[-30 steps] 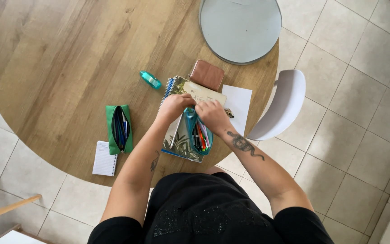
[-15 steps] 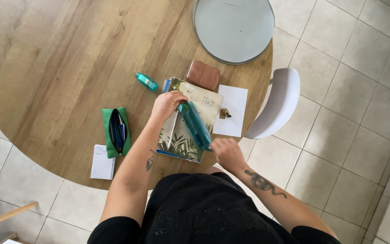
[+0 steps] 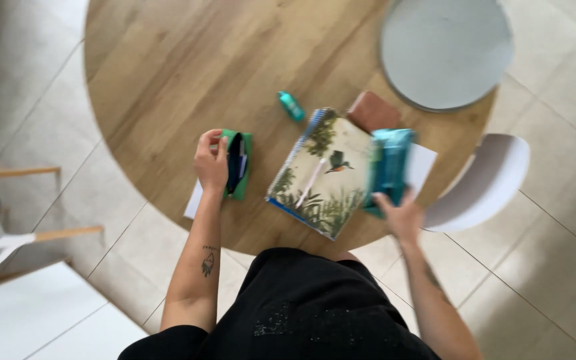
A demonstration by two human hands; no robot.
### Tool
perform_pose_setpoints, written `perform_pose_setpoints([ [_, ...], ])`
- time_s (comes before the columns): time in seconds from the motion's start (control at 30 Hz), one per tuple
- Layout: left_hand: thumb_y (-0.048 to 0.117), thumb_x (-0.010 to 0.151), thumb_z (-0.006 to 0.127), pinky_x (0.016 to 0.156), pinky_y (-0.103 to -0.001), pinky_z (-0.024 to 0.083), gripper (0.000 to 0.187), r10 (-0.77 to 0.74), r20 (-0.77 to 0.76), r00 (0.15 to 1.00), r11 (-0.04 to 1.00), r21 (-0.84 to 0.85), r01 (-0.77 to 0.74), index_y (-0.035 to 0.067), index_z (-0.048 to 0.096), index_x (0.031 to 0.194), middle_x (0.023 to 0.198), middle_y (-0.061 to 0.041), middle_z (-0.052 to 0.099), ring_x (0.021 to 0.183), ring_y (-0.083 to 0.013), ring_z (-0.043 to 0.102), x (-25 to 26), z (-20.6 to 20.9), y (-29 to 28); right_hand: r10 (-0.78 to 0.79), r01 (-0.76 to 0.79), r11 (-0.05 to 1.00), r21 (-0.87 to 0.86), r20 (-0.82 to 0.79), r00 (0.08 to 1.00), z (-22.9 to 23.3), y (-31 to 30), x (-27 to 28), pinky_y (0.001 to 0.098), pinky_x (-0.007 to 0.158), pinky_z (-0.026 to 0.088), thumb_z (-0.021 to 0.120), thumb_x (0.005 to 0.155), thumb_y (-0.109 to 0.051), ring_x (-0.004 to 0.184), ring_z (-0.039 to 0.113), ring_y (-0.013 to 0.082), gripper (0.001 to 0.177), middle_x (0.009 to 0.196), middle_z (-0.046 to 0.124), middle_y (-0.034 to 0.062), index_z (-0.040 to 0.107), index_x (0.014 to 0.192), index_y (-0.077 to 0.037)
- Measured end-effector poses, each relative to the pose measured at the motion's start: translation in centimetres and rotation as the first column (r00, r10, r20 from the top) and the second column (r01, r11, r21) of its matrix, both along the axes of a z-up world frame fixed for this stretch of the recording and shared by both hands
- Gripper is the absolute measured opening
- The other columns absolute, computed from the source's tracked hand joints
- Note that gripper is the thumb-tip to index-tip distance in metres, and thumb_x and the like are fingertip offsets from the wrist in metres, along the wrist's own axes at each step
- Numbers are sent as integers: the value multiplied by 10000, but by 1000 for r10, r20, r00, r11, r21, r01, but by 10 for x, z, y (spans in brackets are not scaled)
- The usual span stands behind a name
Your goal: The person checks a phone, prepares a mate drink by pouring water from a thermos, and then organizes pens and pencils into a pencil case at a table.
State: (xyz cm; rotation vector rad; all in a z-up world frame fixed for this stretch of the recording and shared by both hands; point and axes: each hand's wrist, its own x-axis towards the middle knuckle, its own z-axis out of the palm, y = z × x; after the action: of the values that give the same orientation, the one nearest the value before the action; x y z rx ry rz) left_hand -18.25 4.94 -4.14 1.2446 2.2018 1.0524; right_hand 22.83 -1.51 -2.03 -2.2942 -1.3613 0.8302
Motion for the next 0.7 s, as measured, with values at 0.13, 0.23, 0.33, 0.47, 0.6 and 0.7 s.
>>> perform_pose_setpoints([
  [0.13, 330, 822, 717, 639, -389, 522, 321, 122, -46, 991, 988, -90, -126, 199, 569, 1075, 882, -58, 644, 726, -281, 659, -43, -41, -35, -1, 23, 997, -75, 285, 959, -8, 37, 59, 525, 894, 416, 673, 842, -504, 1046, 564, 464, 763, 1114, 594, 338, 474, 1289, 83],
  [0.23, 382, 744, 726, 818, -537, 489, 638, -37, -140, 989, 930, -368, -17, 139, 466, 1273, 1052, -110, 623, 940, -389, 616, -27, -43, -34, -28, 74, 990, -116, 355, 934, -40, 57, 100, 501, 832, 454, 714, 808, -506, 995, 599, 421, 593, 1046, 643, 228, 525, 1164, -71],
  [0.33, 458, 659, 688, 962, -415, 372, 846, -25, -13, 1000, 868, -497, 15, 116, 371, 1364, 1310, -101, 494, 1170, -293, 481, -9, -32, -22, -2, 52, 980, -190, 256, 967, -25, 62, 90, 553, 773, 423, 623, 864, -475, 972, 543, 470, 544, 1098, 580, 238, 479, 1127, -21],
  [0.47, 413, 596, 726, 941, -497, 353, 908, -20, -17, 1000, 805, -593, 6, 143, 305, 1353, 1316, -106, 414, 1186, -334, 429, 3, -42, -8, 39, -72, 993, 95, 311, 950, 20, 51, 52, 511, 996, 261, 672, 851, -300, 1250, 320, 405, 726, 1363, 376, 255, 295, 1401, -13],
  [0.6, 283, 496, 756, 845, -516, 488, 722, -30, 23, 999, 857, -514, 38, 118, 450, 1129, 1051, -120, 551, 983, -391, 603, -13, -107, -3, 91, -266, 847, 460, 368, 925, 18, 36, 31, 489, 977, 294, 748, 800, -58, 1165, 412, 425, 610, 1181, 494, 261, 447, 1325, 18],
  [0.7, 286, 551, 733, 813, -498, 507, 646, 80, 170, 982, 868, -496, 15, 136, 480, 1126, 1018, -138, 608, 965, -367, 626, -11, -66, -7, 156, -221, 850, 478, 171, 973, 53, 29, -30, 433, 966, 341, 669, 881, -85, 1101, 491, 351, 395, 1091, 552, 212, 511, 1230, 10],
])
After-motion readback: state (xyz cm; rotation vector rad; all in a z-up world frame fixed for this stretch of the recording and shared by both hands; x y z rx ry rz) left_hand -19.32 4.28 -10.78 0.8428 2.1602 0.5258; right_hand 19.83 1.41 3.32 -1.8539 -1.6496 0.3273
